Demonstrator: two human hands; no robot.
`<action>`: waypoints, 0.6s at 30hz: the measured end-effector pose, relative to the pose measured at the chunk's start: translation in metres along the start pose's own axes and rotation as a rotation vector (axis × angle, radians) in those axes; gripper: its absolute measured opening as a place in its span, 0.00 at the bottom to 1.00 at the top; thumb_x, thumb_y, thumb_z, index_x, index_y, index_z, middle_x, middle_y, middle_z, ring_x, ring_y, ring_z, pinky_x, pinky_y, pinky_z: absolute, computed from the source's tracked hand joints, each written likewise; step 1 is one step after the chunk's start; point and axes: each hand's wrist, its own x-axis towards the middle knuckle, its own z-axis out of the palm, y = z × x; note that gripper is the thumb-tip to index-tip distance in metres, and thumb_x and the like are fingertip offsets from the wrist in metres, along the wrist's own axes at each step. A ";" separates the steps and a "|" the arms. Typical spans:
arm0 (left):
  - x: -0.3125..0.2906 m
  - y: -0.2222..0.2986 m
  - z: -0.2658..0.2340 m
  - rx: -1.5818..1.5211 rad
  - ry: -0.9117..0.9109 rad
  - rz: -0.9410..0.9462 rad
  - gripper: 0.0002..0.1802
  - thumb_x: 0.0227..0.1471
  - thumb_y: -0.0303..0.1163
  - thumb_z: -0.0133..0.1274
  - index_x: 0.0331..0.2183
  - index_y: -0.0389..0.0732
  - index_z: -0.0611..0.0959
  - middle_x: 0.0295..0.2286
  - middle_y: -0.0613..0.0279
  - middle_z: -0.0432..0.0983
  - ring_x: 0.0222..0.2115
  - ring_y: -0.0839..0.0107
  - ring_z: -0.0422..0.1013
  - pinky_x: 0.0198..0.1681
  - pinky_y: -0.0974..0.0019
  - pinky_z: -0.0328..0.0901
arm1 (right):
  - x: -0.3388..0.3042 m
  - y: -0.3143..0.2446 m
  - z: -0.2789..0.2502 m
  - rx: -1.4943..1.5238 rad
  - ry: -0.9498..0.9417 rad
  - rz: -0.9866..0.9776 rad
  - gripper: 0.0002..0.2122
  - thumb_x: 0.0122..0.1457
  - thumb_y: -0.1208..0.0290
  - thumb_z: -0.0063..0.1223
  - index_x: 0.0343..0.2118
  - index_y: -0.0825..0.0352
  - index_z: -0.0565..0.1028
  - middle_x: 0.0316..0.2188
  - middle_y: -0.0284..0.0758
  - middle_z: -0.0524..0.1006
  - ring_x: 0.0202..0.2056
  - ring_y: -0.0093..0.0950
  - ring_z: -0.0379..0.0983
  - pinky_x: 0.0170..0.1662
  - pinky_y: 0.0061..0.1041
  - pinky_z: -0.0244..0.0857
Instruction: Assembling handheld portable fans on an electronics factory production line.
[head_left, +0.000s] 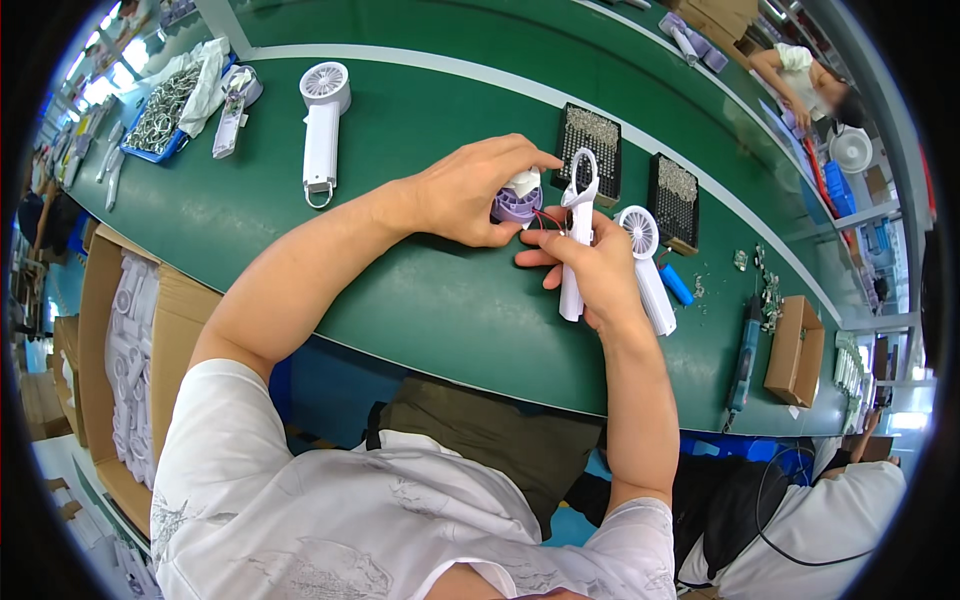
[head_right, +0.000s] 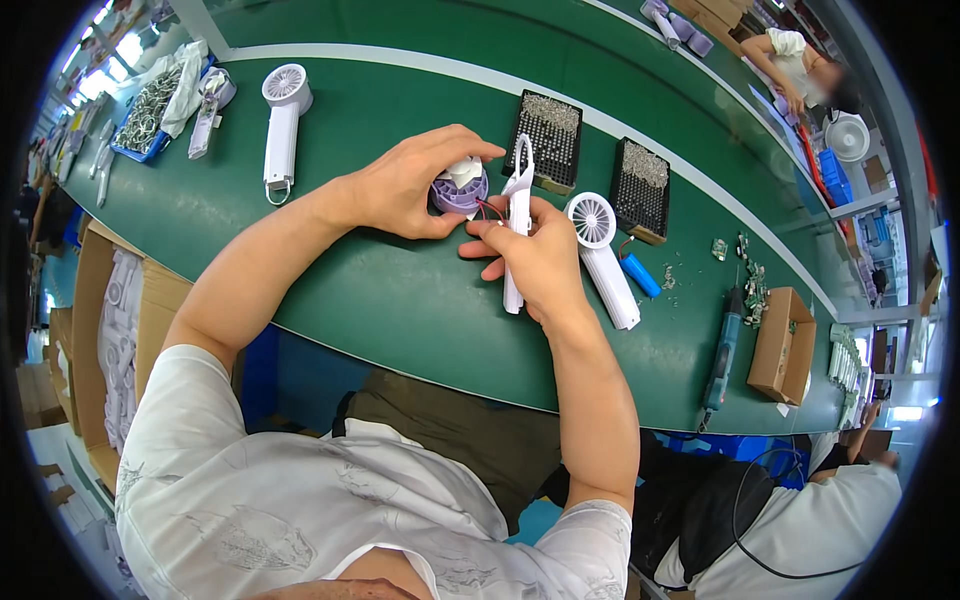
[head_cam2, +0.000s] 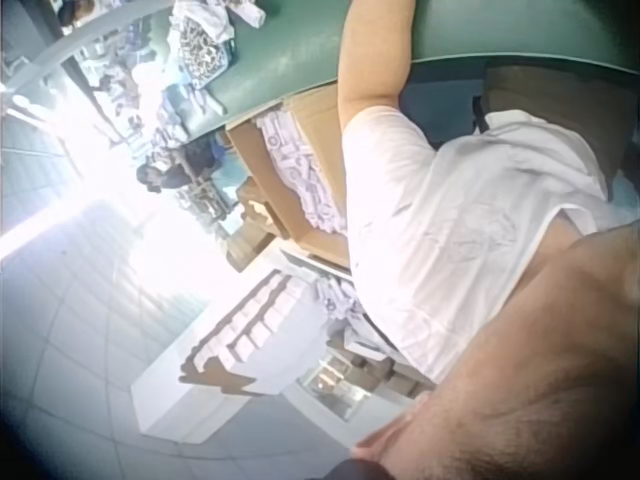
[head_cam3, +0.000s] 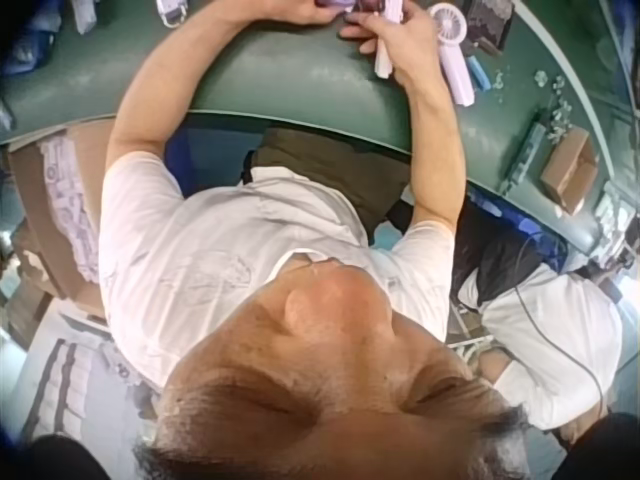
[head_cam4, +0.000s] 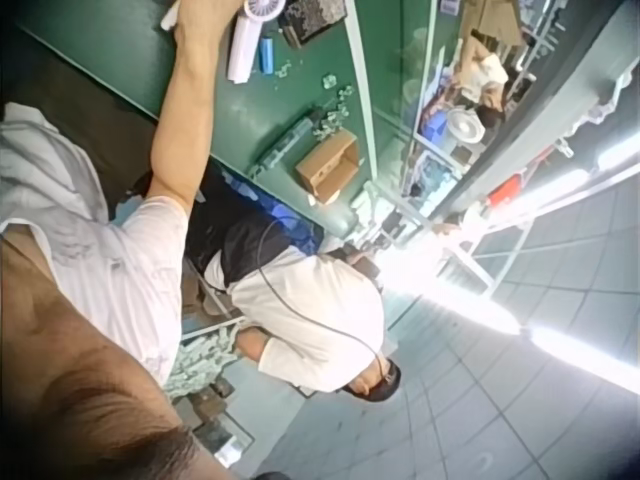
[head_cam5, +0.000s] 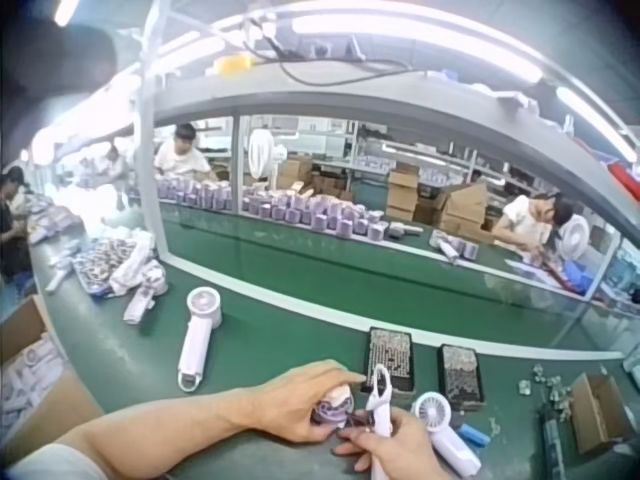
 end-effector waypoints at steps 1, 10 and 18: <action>0.000 -0.001 0.000 0.000 0.001 0.001 0.42 0.34 0.26 0.68 0.56 0.37 0.75 0.44 0.50 0.75 0.44 0.50 0.74 0.48 0.56 0.72 | 0.001 0.001 0.001 0.041 -0.010 -0.001 0.18 0.59 0.80 0.59 0.51 0.79 0.71 0.40 0.45 0.83 0.34 0.33 0.85 0.24 0.19 0.73; 0.002 -0.006 -0.006 -0.111 0.006 -0.002 0.43 0.36 0.24 0.68 0.58 0.37 0.75 0.47 0.50 0.76 0.47 0.53 0.75 0.51 0.57 0.71 | 0.007 0.009 0.003 0.146 0.054 -0.057 0.22 0.59 0.83 0.56 0.56 0.80 0.67 0.47 0.49 0.80 0.39 0.34 0.85 0.22 0.18 0.70; 0.000 -0.009 -0.001 -0.274 0.093 -0.015 0.44 0.38 0.28 0.74 0.58 0.37 0.74 0.46 0.53 0.79 0.46 0.59 0.78 0.51 0.59 0.72 | 0.008 0.011 -0.003 0.289 0.024 -0.138 0.24 0.56 0.85 0.57 0.57 0.80 0.67 0.50 0.52 0.79 0.40 0.33 0.85 0.22 0.18 0.69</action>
